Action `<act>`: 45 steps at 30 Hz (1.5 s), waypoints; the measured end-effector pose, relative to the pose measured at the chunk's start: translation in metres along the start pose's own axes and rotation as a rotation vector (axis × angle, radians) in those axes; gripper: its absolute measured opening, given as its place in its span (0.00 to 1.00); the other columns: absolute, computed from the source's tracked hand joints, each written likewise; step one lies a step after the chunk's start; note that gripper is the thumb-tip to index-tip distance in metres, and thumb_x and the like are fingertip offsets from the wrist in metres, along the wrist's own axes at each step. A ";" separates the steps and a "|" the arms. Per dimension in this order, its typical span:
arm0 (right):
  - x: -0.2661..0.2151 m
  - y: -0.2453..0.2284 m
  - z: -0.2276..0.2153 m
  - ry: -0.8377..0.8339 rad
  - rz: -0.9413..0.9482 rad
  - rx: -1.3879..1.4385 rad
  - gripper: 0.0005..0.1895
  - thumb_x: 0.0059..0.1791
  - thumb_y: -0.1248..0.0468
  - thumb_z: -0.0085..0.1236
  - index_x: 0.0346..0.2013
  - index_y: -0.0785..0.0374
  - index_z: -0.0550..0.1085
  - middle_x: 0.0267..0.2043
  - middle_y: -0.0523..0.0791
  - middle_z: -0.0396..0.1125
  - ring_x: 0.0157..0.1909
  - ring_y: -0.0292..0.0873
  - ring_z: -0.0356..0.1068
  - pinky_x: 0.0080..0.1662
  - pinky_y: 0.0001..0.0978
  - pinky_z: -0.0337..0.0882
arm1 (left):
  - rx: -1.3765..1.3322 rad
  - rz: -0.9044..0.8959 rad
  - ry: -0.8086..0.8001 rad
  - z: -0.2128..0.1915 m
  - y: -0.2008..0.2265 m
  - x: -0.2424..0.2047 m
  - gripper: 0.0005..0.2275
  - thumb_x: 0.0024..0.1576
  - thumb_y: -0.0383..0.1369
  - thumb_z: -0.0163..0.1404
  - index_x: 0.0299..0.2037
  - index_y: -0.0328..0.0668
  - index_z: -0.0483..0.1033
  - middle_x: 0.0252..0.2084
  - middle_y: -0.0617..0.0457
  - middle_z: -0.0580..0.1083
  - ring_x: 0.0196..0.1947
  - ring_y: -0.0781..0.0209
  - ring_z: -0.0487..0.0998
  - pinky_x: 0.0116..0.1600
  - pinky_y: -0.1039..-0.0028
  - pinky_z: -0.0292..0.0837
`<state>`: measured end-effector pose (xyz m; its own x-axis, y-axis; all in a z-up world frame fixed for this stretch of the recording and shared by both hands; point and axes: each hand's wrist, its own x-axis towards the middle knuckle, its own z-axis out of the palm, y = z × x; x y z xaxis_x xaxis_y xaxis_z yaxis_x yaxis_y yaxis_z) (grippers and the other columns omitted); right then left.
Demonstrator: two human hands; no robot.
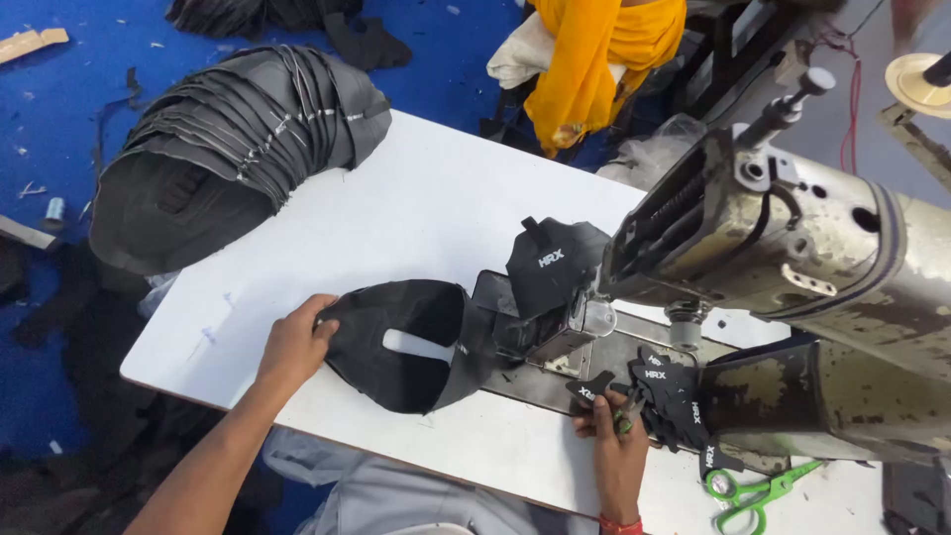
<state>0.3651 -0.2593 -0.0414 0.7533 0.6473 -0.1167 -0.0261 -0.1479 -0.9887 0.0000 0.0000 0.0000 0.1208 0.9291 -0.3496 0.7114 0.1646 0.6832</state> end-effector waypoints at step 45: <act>-0.047 -0.131 -0.074 -0.483 -0.255 0.394 0.05 0.49 0.76 0.56 0.37 0.79 0.73 0.47 0.64 0.68 0.18 0.34 0.62 0.18 0.22 0.60 | -0.049 0.784 -0.819 -0.001 0.204 -0.150 0.29 0.51 0.53 0.58 0.56 0.42 0.73 0.43 0.49 0.79 0.45 0.55 0.82 0.48 0.67 0.75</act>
<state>0.3812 -0.3256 0.1006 0.3917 0.9010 0.1865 -0.1931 0.2787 -0.9408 0.1262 -0.1052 0.1927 0.9504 0.2886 -0.1158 0.2141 -0.3376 0.9166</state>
